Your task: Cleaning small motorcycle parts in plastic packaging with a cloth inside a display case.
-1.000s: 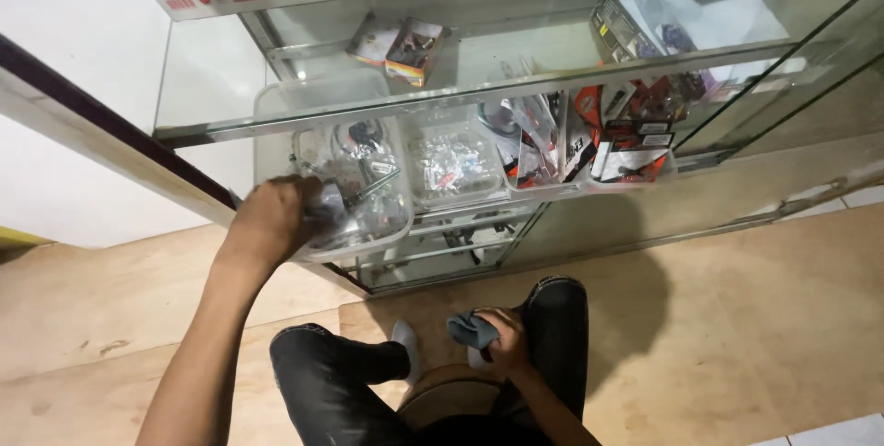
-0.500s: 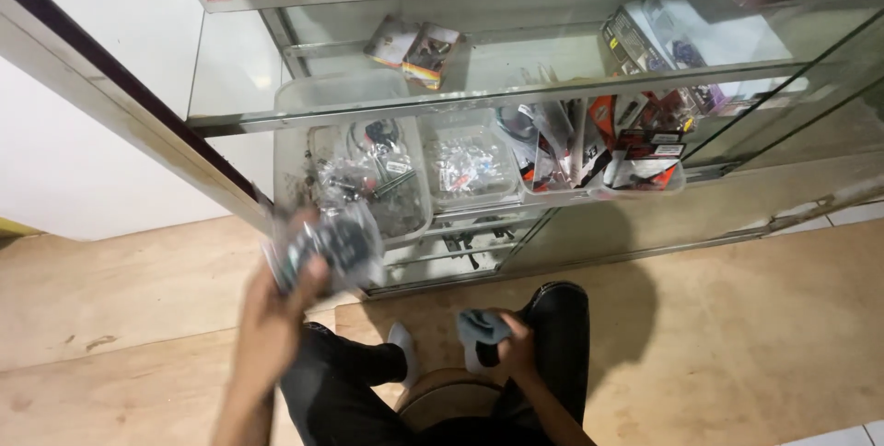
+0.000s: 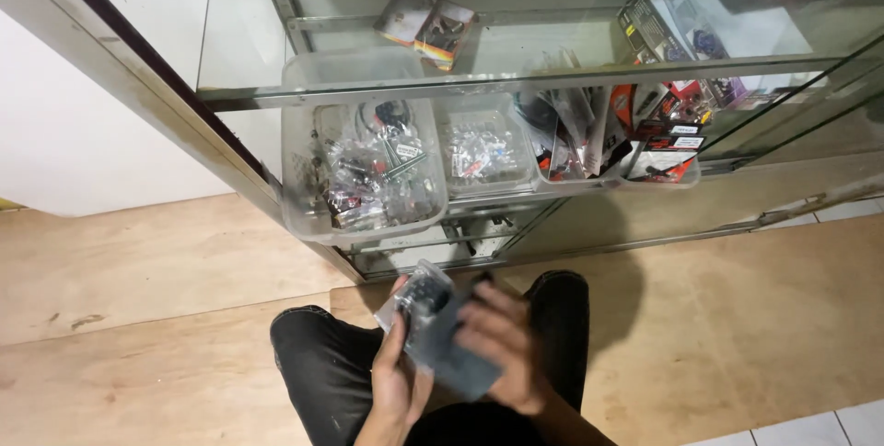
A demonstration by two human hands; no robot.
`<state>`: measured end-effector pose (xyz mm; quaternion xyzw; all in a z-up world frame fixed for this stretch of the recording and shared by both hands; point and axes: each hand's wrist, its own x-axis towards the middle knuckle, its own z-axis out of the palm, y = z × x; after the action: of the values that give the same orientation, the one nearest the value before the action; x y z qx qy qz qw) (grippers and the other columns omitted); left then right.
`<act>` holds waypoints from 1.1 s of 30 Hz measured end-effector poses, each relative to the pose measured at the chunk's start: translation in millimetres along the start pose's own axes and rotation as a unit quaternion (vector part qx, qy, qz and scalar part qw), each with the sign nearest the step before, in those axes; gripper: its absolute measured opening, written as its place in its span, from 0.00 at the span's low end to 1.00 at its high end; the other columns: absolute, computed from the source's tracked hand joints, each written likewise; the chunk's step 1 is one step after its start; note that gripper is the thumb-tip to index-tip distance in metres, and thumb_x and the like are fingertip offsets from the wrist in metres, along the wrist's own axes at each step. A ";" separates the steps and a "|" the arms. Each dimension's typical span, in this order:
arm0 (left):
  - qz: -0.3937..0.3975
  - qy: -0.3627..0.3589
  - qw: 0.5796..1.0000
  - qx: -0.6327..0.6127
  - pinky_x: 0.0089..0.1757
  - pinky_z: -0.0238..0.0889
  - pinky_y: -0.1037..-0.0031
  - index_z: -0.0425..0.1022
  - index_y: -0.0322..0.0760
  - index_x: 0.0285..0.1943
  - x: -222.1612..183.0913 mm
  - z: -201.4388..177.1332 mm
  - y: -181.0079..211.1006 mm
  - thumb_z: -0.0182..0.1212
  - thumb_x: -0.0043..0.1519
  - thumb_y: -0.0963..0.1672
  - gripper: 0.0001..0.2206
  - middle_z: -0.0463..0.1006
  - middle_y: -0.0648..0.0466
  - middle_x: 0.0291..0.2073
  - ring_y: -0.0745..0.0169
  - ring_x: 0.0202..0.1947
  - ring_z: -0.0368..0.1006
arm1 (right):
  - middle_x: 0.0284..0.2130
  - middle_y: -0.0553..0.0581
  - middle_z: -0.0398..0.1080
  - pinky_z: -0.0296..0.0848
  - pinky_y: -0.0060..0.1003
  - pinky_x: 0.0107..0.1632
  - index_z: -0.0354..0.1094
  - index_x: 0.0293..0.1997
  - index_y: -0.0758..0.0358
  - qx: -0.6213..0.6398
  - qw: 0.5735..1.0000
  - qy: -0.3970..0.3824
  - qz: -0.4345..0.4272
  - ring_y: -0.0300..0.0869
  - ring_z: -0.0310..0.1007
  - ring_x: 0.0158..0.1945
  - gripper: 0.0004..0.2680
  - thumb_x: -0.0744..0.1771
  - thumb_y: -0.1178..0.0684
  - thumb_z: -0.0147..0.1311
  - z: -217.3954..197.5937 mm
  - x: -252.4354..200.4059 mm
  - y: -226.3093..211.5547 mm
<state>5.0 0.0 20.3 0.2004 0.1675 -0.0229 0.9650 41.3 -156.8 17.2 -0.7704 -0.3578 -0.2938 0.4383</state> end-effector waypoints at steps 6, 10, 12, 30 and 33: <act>0.029 -0.133 0.990 -0.032 0.60 0.64 0.60 0.50 0.45 0.80 -3.8 -6.1 9.6 0.45 0.72 0.48 0.26 0.65 0.39 0.69 0.44 0.64 0.68 | 0.48 0.40 0.80 0.52 0.50 0.73 0.79 0.43 0.45 -0.030 0.996 -0.083 0.031 0.44 0.67 0.66 0.10 0.60 0.50 0.70 35.6 -23.5 -9.0; 0.005 -0.165 0.980 -0.109 0.63 0.63 0.60 0.47 0.44 0.80 -5.0 -11.8 8.6 0.43 0.73 0.48 0.25 0.64 0.39 0.70 0.46 0.65 0.68 | 0.48 0.43 0.80 0.55 0.54 0.71 0.79 0.42 0.50 -0.050 0.997 -0.049 0.044 0.44 0.68 0.64 0.08 0.62 0.50 0.67 30.3 -22.1 12.0; 0.023 -0.146 0.985 -0.087 0.62 0.62 0.59 0.50 0.37 0.79 -4.2 -13.9 6.1 0.49 0.72 0.47 0.26 0.64 0.40 0.70 0.47 0.66 0.67 | 0.49 0.50 0.78 0.59 0.49 0.69 0.77 0.41 0.55 -0.047 0.990 -0.025 0.128 0.47 0.68 0.65 0.11 0.60 0.49 0.70 31.3 -27.7 30.9; -0.002 -0.162 0.980 -0.113 0.63 0.60 0.59 0.51 0.38 0.78 -4.2 -11.1 5.6 0.48 0.73 0.48 0.25 0.65 0.41 0.70 0.48 0.66 0.66 | 0.46 0.52 0.79 0.65 0.50 0.64 0.79 0.39 0.61 -0.021 0.992 -0.059 0.106 0.53 0.72 0.61 0.08 0.60 0.54 0.66 16.3 3.4 4.0; 0.029 -0.177 0.981 -0.079 0.64 0.58 0.55 0.49 0.32 0.78 -6.3 -2.2 8.8 0.46 0.74 0.47 0.25 0.63 0.38 0.71 0.45 0.68 0.64 | 0.54 0.50 0.74 0.62 0.43 0.71 0.74 0.47 0.59 -0.028 0.982 0.014 0.186 0.45 0.67 0.66 0.08 0.64 0.55 0.61 24.2 -21.7 34.6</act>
<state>-0.7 8.8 23.8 0.1211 -0.0103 -0.0171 0.9924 60.3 -154.2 -26.3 -0.8315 -0.1938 -0.2278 0.4681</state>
